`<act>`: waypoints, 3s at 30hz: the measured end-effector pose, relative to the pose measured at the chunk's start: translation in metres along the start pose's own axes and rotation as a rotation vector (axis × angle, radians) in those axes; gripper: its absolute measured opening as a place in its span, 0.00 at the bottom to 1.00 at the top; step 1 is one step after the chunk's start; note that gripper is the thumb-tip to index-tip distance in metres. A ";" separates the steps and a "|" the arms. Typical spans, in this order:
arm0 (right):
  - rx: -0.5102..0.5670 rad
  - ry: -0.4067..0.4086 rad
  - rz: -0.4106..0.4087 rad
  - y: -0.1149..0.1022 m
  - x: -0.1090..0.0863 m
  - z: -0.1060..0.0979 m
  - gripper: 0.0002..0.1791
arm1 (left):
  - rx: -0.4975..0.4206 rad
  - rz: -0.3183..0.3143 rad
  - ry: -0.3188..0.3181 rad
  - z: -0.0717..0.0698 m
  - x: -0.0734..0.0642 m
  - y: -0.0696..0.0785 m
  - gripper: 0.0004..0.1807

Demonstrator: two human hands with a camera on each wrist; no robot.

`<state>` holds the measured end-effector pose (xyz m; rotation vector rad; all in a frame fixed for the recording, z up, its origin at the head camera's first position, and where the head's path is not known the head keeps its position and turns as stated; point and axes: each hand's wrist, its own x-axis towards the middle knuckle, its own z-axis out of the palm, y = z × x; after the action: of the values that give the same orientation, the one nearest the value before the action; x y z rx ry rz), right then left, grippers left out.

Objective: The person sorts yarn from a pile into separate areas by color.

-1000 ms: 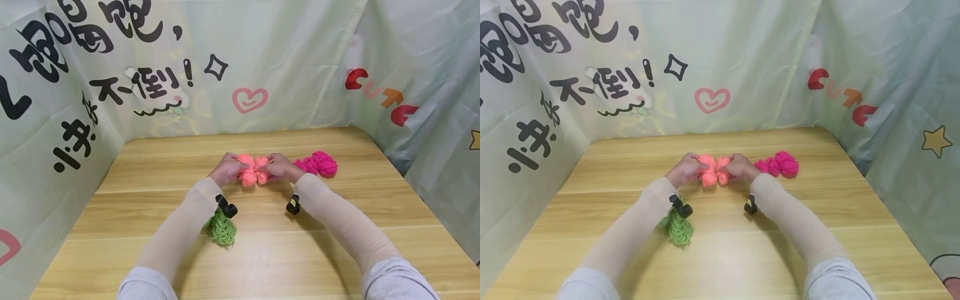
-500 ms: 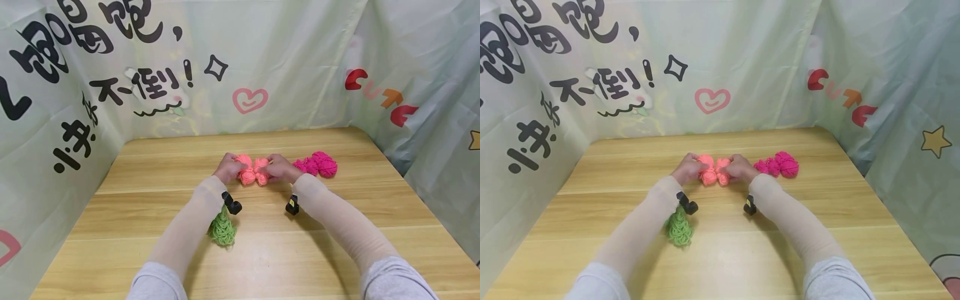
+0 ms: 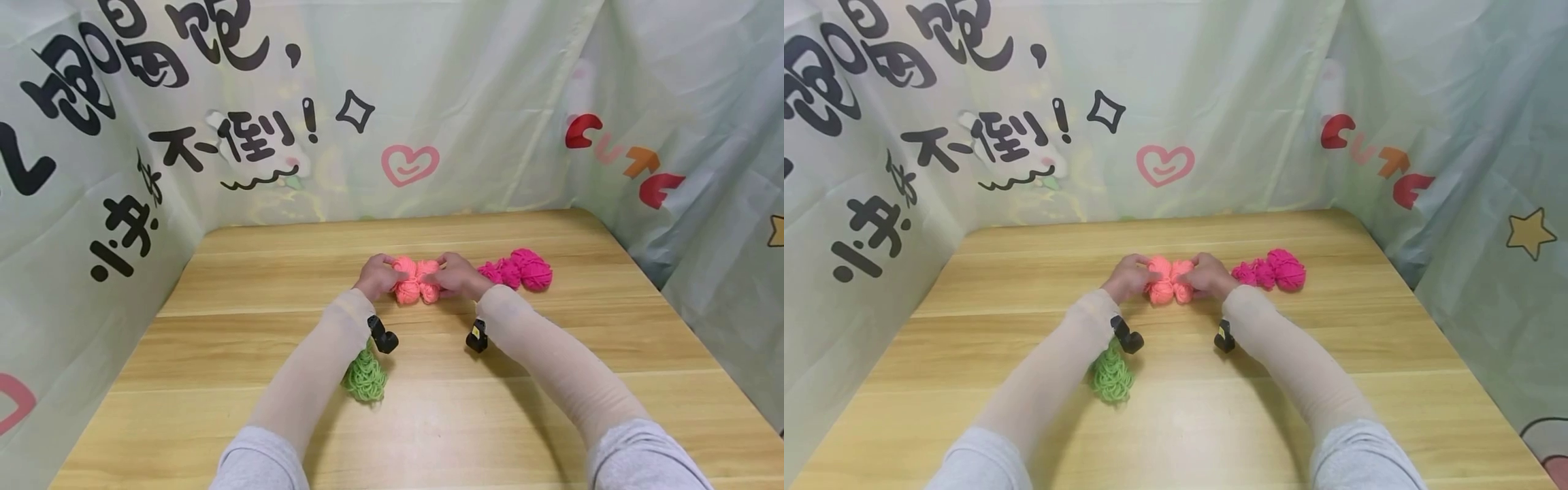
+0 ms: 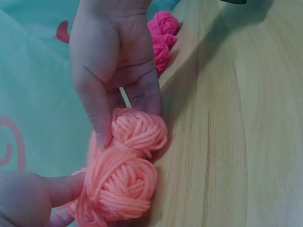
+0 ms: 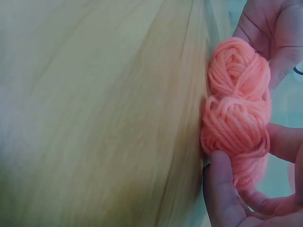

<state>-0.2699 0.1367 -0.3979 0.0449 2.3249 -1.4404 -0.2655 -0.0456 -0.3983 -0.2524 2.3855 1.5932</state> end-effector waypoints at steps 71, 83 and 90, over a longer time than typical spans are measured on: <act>0.128 -0.135 -0.157 -0.018 -0.041 0.009 0.18 | -0.055 0.075 -0.285 -0.083 -0.040 -0.016 0.24; 0.144 -0.303 -0.147 -0.007 -0.056 0.039 0.16 | 0.335 0.216 -0.368 -0.102 -0.067 -0.034 0.23; 0.155 -0.394 -0.156 -0.002 -0.067 0.057 0.17 | 0.428 0.289 -0.333 -0.118 -0.088 -0.051 0.23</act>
<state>-0.1908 0.0983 -0.3952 -0.3516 1.9299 -1.5406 -0.1819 -0.1744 -0.3725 0.4230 2.4870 1.0695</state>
